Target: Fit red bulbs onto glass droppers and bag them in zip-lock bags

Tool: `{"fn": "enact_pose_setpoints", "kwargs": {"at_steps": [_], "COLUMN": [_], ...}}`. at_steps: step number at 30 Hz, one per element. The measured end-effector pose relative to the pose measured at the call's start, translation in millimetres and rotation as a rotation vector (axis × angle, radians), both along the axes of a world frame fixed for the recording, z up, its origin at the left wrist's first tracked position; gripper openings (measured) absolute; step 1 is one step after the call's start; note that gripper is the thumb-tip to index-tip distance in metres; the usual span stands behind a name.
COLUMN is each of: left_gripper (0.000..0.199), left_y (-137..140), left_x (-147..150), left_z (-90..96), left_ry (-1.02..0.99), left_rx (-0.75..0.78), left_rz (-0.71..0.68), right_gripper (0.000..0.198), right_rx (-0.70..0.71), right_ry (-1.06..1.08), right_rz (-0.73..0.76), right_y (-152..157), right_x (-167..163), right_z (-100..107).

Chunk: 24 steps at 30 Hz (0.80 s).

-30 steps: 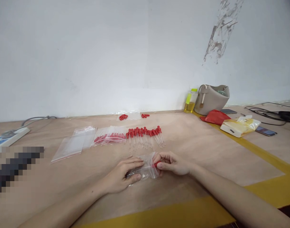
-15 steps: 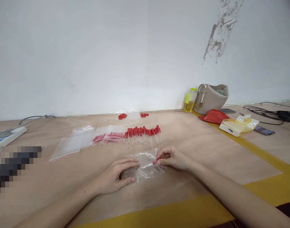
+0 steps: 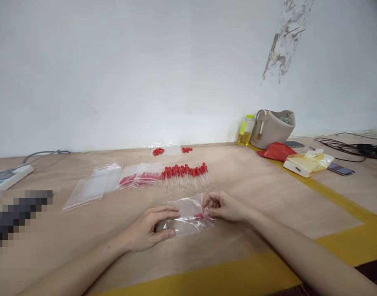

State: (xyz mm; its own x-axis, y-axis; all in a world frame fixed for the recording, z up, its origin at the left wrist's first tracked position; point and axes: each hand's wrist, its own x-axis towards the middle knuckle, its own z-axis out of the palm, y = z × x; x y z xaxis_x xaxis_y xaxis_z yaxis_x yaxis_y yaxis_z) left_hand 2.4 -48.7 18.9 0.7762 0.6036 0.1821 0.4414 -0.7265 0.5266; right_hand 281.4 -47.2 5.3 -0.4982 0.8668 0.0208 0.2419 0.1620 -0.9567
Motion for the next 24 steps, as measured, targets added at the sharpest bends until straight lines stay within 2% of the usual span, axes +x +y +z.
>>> {"fn": "enact_pose_setpoints", "kwargs": {"at_steps": [4, 10, 13, 17, 20, 24], "left_gripper": [0.039, 0.031, 0.030, 0.030, 0.030, 0.030], "left_y": [-0.2, -0.4, -0.7, -0.8, -0.7, -0.6], "left_x": [0.2, 1.3, 2.0, 2.5, 2.4, 2.0], "left_z": [1.9, 6.1, 4.7, 1.8, 1.1, 1.1], "left_ry": [-0.010, 0.032, 0.026, 0.012, 0.003, 0.003], "left_rx": [-0.010, -0.049, -0.039, -0.010, 0.007, 0.019], "left_rz": [-0.007, 0.001, 0.009, -0.007, -0.008, -0.005], "right_gripper": [0.032, 0.019, 0.029, 0.041, 0.032, 0.020], "right_rx": [0.005, 0.174, 0.228, 0.113, 0.036, 0.022], "right_ry": [-0.059, -0.291, -0.415, -0.478, -0.478, -0.429], "right_rz": [-0.027, -0.622, -0.773, -0.865, -0.862, -0.854], "right_y": [7.4, 66.6, 98.6, 121.2, 126.8, 128.8], "right_x": [7.3, 25.1, 20.6, 7.6, 0.8, -2.8], "right_z": [5.4, 9.0, 11.0, 14.9, 18.2, 25.9]}}
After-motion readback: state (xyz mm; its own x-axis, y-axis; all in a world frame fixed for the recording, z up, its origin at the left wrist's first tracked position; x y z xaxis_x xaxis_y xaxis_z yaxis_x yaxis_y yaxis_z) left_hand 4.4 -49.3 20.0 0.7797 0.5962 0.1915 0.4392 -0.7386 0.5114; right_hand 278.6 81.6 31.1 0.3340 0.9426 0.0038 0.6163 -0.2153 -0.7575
